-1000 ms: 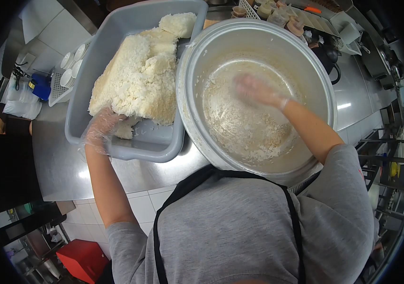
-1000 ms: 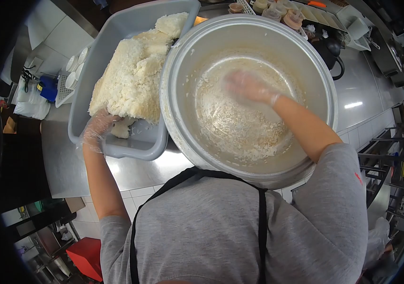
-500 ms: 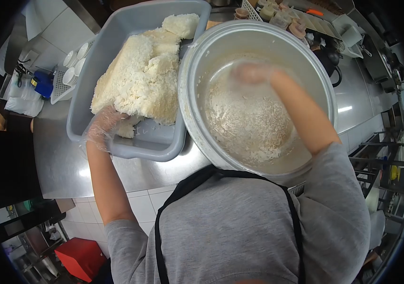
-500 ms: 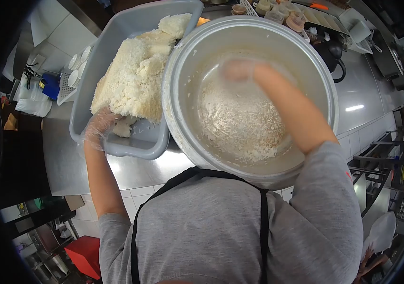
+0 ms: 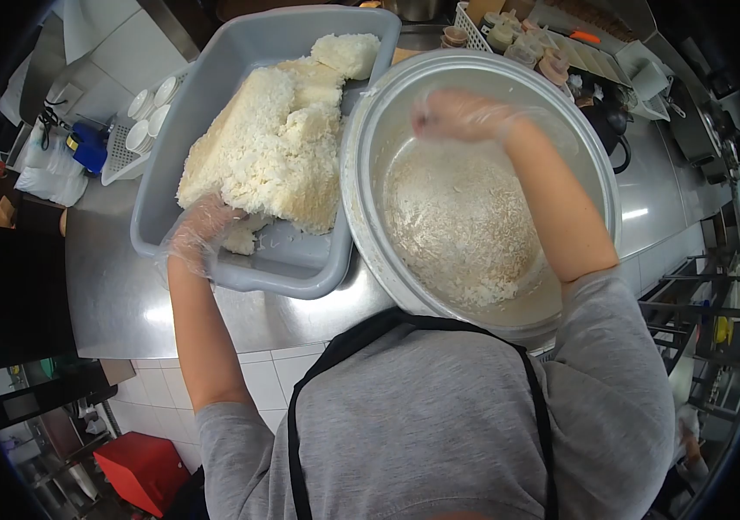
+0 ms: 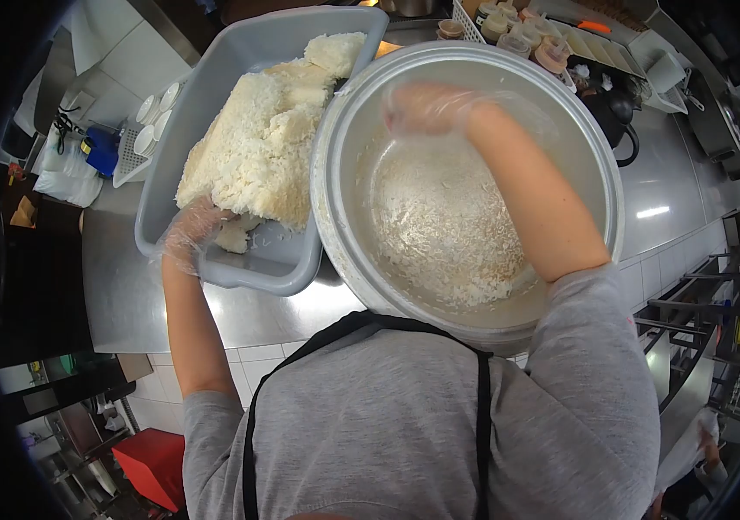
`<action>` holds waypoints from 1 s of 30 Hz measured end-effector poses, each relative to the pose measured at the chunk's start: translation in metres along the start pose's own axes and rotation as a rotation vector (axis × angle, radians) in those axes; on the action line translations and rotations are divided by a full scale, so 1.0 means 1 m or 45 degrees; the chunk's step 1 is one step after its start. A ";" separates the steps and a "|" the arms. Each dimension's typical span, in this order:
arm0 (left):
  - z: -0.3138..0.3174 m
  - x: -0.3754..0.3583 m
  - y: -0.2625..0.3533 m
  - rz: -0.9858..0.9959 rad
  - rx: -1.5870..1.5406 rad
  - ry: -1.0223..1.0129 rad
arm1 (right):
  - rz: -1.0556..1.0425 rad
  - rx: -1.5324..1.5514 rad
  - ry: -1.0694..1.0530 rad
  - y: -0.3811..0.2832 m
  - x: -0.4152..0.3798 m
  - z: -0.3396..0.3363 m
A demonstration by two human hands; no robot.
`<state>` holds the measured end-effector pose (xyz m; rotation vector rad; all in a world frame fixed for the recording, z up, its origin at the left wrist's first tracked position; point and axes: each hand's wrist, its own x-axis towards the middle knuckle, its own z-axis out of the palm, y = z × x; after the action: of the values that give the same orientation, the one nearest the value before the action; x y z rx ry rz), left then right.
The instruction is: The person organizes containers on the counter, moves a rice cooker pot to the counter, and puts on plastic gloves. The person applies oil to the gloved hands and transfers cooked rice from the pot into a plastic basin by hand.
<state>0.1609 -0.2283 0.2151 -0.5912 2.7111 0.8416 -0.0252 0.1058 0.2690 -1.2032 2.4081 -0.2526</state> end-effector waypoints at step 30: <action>0.006 0.002 -0.005 0.025 -0.117 0.031 | 0.478 -0.600 -0.016 0.157 -0.001 0.063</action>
<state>0.1622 -0.2295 0.2072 -0.5982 2.7167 0.9742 -0.1083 0.2039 0.1583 -0.8865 2.7052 0.4581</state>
